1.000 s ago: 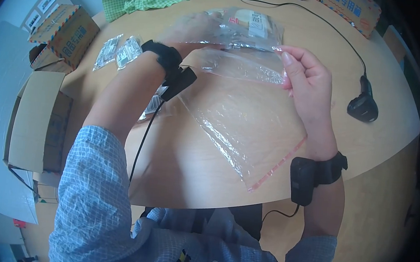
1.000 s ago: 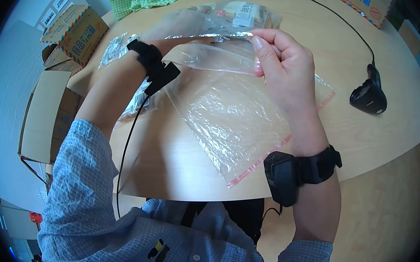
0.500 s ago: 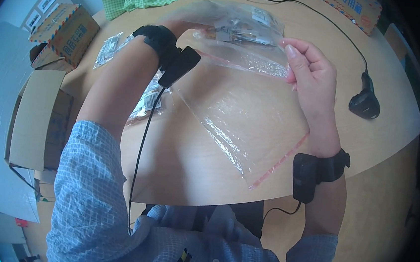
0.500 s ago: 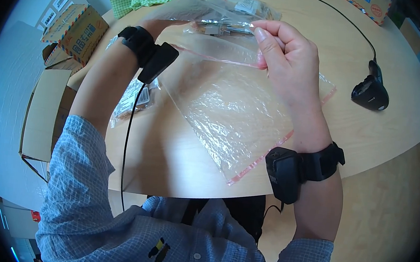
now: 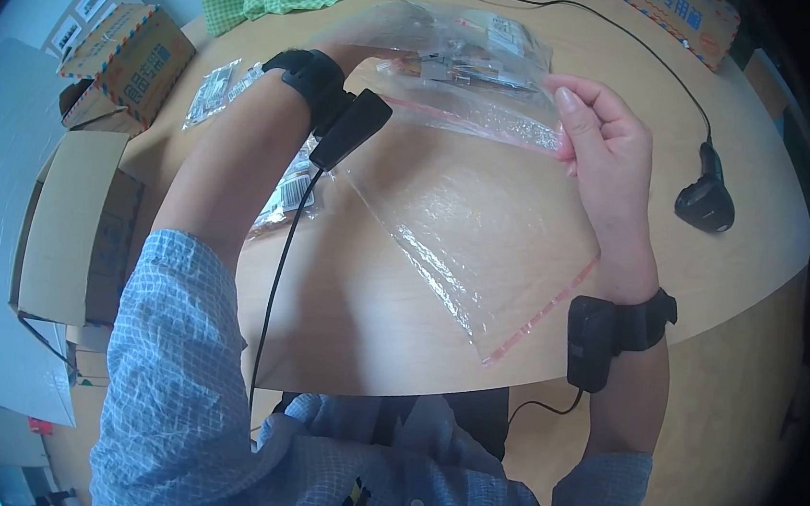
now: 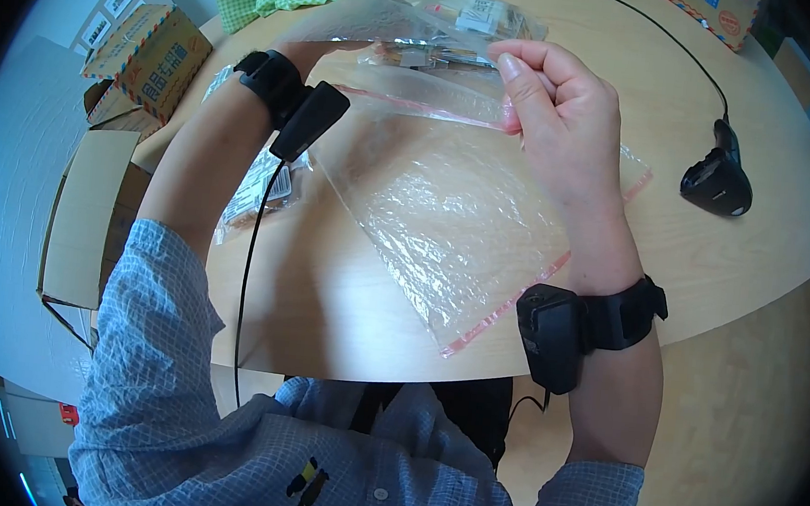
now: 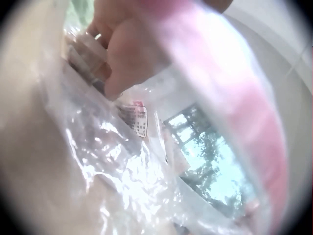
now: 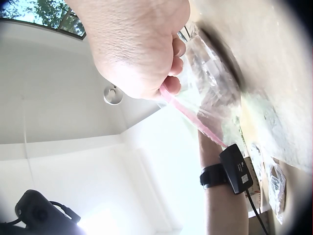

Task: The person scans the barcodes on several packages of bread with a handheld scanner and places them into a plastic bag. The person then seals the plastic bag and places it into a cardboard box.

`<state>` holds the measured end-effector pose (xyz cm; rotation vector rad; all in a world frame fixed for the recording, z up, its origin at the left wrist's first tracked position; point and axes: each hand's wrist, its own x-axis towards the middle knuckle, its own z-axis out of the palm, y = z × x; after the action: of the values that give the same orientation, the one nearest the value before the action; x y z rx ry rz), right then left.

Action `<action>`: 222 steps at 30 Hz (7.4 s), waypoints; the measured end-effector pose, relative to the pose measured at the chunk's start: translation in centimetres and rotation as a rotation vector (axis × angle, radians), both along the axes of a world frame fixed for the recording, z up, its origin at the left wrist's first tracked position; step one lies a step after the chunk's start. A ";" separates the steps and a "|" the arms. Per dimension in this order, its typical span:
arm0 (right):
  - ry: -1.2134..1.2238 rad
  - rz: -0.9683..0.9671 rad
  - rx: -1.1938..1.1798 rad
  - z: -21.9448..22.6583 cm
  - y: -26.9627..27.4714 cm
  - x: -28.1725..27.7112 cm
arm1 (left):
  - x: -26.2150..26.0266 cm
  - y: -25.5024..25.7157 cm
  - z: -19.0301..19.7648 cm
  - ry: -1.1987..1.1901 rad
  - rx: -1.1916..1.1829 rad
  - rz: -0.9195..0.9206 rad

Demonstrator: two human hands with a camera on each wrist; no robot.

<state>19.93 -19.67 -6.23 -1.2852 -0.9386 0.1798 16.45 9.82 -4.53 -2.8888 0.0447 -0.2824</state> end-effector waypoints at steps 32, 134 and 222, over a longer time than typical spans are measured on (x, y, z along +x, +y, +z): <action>0.085 0.085 -0.106 -0.2 -1.1 2.7 | -20.0 -12.2 -0.3 -0.426 -0.815 0.079; 0.283 -0.064 -0.309 -4.6 -0.4 6.9 | 0.8 -6.8 1.8 0.231 -0.621 0.118; -0.793 -0.072 -0.588 -5.1 15.4 -1.7 | -29.8 -8.0 -2.8 -0.195 -0.435 0.410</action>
<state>18.19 -4.30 -11.31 -1.9938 -1.5788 -0.1428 -13.34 1.82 -7.32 -3.1703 -0.7159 -0.5478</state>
